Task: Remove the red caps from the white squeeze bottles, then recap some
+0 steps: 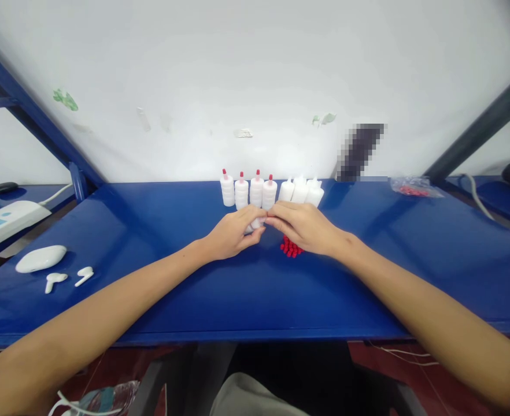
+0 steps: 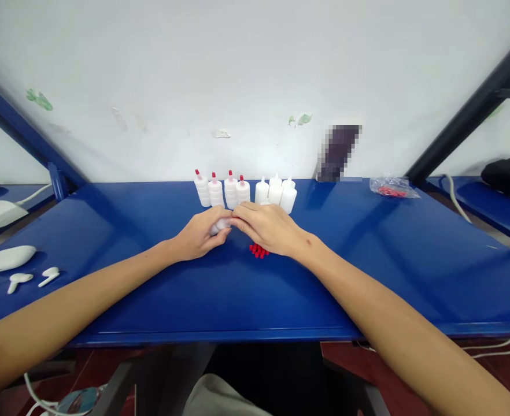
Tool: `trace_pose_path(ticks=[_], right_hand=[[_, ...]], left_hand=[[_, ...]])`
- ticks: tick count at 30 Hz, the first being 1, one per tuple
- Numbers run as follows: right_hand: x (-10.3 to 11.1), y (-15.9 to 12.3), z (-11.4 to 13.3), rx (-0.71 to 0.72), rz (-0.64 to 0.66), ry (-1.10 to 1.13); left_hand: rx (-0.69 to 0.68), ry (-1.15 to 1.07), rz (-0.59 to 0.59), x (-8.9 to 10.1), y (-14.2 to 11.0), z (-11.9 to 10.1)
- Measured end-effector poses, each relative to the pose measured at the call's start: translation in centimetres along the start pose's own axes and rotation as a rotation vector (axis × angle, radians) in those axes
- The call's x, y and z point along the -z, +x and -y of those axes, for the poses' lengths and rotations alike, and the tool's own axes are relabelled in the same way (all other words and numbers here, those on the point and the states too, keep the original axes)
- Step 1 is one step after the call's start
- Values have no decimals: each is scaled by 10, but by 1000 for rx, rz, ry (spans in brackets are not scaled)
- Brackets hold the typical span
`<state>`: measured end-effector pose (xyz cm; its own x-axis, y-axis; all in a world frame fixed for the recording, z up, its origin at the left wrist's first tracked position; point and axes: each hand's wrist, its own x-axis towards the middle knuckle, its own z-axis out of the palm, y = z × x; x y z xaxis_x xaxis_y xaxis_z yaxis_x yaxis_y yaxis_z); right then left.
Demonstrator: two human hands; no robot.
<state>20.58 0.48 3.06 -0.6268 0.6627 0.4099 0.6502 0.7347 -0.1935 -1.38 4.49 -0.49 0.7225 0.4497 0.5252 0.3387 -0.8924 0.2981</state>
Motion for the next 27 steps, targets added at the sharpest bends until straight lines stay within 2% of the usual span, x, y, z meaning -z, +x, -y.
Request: trace_pose_path(ticks=[5,8,13,19,24,27], right_hand=[[-8,2,-2,-54,-67,59],[-4,1,-2,-61,-15,112],[3,1,6,-19,-11,63],[-1,2,9,33,-6,70],[-9,2,10,37,-83,165],[0,2,12,-10,-209,277]], left_hand=[[-48,74,-27,-2,0,2],[-42,67,-17,-1,-1,2],[-22,-8,1,2,-1,1],[-92,26,45,3,1,-4],[-121,87,16,4,2,-6],[-166,173,16,4,2,-6]])
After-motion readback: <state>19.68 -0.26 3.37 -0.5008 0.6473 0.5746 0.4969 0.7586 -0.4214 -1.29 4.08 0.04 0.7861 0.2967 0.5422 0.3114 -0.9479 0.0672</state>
